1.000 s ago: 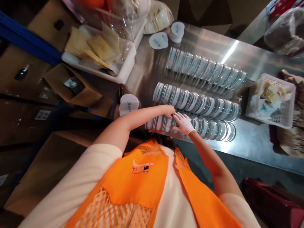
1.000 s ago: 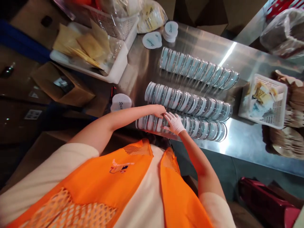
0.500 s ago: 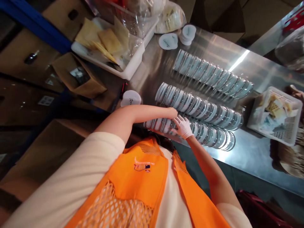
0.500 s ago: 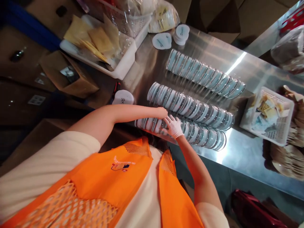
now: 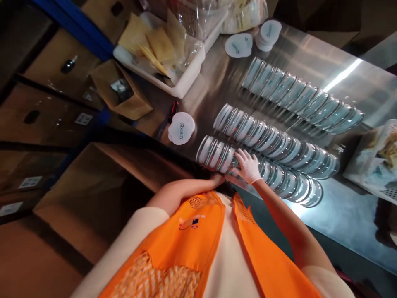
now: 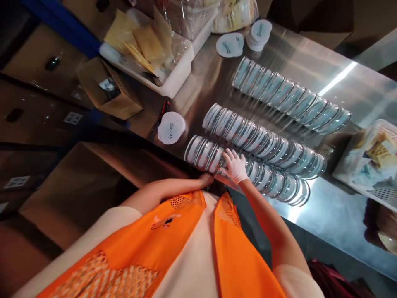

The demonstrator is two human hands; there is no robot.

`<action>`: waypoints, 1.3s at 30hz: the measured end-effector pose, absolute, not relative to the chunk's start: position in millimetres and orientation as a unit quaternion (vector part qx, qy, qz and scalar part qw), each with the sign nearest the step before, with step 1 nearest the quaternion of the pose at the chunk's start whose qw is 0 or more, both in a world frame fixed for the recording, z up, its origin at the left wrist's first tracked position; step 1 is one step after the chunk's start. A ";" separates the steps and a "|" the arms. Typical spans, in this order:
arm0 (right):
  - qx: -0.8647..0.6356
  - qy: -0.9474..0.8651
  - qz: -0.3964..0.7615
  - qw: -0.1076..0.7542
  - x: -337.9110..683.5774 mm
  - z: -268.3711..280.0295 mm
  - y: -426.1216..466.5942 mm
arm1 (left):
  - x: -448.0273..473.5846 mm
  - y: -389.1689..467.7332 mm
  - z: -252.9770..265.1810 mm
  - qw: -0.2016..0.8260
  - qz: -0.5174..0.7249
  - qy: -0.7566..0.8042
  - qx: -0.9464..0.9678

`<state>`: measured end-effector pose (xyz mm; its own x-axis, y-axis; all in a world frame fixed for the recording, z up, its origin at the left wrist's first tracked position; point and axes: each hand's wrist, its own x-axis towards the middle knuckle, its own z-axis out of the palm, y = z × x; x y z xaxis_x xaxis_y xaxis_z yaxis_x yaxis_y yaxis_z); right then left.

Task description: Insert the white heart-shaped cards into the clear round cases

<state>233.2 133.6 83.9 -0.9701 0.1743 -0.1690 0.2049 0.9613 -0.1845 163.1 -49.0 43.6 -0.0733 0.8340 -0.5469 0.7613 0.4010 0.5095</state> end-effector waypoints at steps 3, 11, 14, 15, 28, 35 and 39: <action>0.112 0.982 -0.147 0.047 209.3 97.4 135.7 | 148.7 -72.7 48.0 0.385 0.029 0.725 0.571; 0.048 0.936 -0.123 0.325 57.2 121.2 115.3 | 12.7 -89.0 76.1 0.109 0.131 0.739 0.652; -0.002 0.935 -0.130 0.330 39.2 124.5 122.6 | -22.7 -71.5 80.0 0.163 0.126 0.722 0.660; -0.013 0.938 -0.123 0.323 39.2 127.0 125.3 | -28.8 -67.7 81.4 0.181 0.123 0.712 0.668; 0.053 0.954 -0.114 0.271 155.6 83.5 -6.1 | -34.8 -52.6 96.5 0.202 0.038 0.665 0.718; 0.038 0.953 -0.162 0.252 167.3 57.7 -14.9 | -65.0 -0.1 98.2 0.259 -0.032 0.653 0.711; 0.036 0.977 -0.175 0.119 173.6 75.1 15.7 | -89.8 35.3 100.8 0.308 -0.083 0.621 0.716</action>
<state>173.6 15.7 75.1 -0.9692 0.0291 -0.2445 0.1120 0.9364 -0.3327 -89.8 35.3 100.8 0.2146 0.8378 -0.5020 0.9406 -0.0388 0.3374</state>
